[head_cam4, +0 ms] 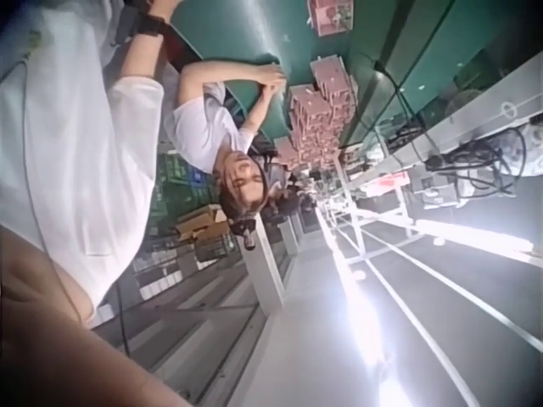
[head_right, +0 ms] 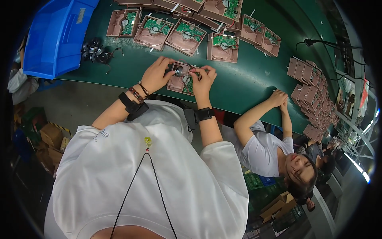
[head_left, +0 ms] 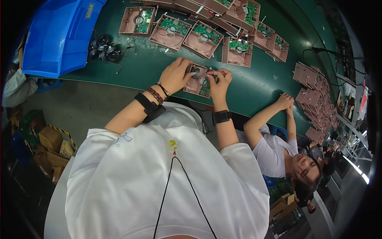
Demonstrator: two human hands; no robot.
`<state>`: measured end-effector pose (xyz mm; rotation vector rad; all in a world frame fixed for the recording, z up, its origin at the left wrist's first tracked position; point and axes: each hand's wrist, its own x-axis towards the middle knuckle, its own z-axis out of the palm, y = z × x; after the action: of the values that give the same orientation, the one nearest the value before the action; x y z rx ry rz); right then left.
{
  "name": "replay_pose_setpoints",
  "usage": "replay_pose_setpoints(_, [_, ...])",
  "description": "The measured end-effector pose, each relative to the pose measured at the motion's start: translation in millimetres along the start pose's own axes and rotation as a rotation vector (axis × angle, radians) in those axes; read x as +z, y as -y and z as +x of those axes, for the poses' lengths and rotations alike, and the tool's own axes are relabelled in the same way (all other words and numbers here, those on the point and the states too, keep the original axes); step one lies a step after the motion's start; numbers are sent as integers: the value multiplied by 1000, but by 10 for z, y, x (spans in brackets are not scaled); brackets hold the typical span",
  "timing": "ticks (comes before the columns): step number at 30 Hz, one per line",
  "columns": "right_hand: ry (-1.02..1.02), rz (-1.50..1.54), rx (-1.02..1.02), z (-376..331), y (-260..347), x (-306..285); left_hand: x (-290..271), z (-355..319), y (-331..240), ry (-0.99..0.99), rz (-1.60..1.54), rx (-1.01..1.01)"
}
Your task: The person picks up a speaker and places it into a plastic housing, then connects the speaker wires to the circuit board. After repeating this process with several units, the person moves the assemblies aside and picks up a handheld tool.
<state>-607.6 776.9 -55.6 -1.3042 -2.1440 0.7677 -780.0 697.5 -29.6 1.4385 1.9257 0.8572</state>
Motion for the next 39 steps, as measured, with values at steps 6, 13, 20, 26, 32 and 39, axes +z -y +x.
replay_pose_setpoints(6, [42, 58, 65, -22, -89, 64, -27, -43, 0, 122, 7, -64])
replay_pose_setpoints(13, [12, 172, 52, -40, -114, 110, -39, -65, -9, 129, 41, -66])
replay_pose_setpoints(20, [-5, -148, -85, -54, -6, 65, 36, -97, 62, 72, 48, -53])
replay_pose_setpoints(26, [40, -238, -131, 41, 120, -26, 78, -80, 140, 89, 9, -78])
replay_pose_setpoints(32, [83, -305, -97, 72, 174, -46, -5, 37, 144, 196, -20, -185])
replay_pose_setpoints(39, [77, -256, -175, 111, 174, -94, -23, 6, 134, 227, -14, -200])
